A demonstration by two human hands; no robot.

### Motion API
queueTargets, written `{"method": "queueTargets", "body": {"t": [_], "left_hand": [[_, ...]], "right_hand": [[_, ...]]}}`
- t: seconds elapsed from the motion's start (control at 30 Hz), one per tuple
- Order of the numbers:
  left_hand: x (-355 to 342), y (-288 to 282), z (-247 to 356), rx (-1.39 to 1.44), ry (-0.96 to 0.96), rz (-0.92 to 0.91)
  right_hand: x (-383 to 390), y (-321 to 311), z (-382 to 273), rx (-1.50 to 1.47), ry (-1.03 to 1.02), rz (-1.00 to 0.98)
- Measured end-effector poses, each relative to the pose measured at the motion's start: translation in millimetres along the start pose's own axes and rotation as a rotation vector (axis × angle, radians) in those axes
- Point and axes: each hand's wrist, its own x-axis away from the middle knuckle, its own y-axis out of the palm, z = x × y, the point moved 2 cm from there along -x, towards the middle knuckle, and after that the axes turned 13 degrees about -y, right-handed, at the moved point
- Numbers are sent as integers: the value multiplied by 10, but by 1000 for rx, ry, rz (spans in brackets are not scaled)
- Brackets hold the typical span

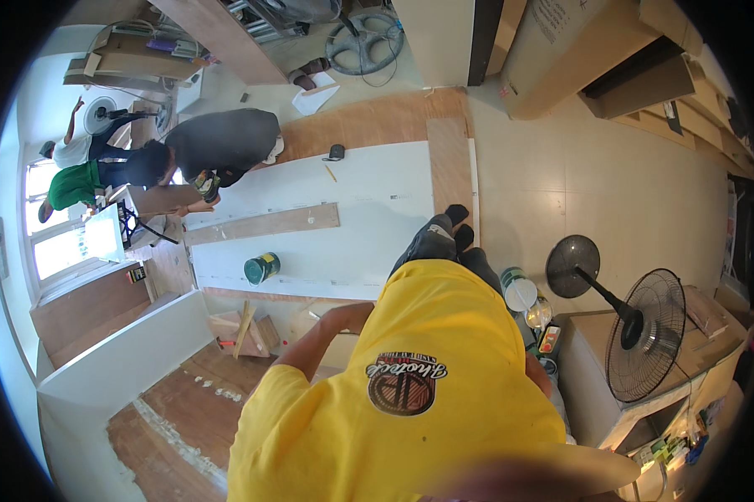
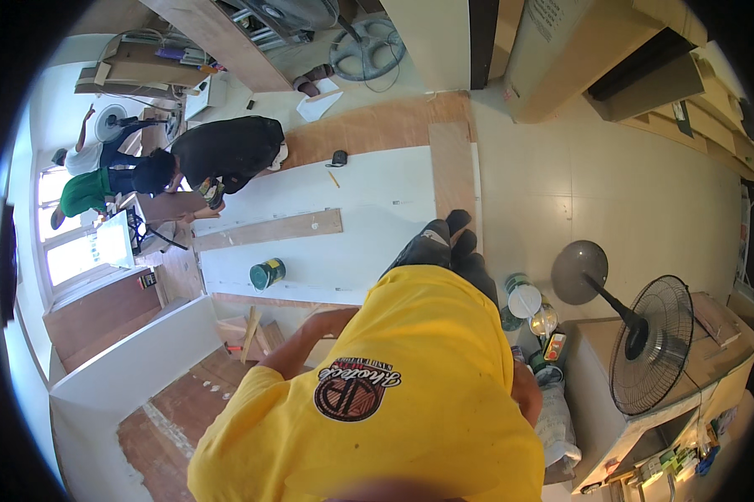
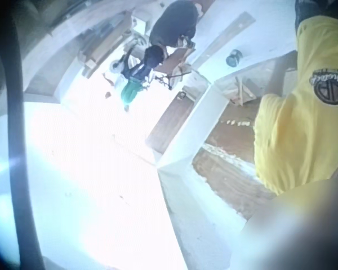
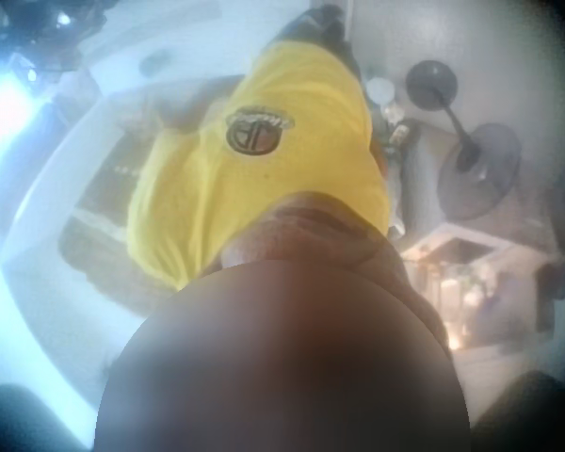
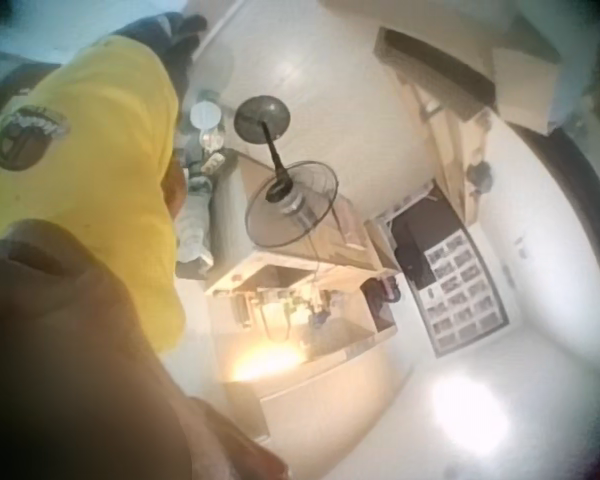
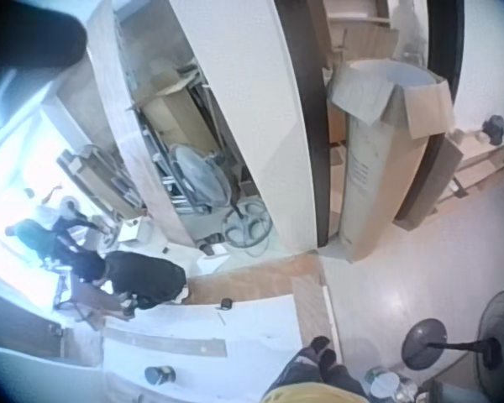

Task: The person kneels on the floor and installs large white flooring panels, aligning them with existing wood-look planks. They lift and position the panels by hand, occasionally walking around the room to reposition materials.

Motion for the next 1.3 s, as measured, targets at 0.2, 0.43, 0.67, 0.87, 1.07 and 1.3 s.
{"method": "queueTargets", "body": {"t": [0.2,0.43,0.67,0.87,1.07,1.3], "left_hand": [[54,283,-199,248,177,10],[286,324,-265,117,-73,50],[420,-126,-393,49,-324,323],[496,-527,-867,43,-194,446],[853,-905,-1539,454,-48,842],[629,-1315,-1983,562,-230,977]], "right_hand": [[-156,-215,51,59,-38,-70],[-311,-569,-56,150,-44,-163],[-741,-1015,-526,316,-12,-139],[-1550,-1606,-1487,176,54,328],[-2631,-1872,-2482,42,-61,731],[-3628,-1875,-3320,618,67,424]]}}
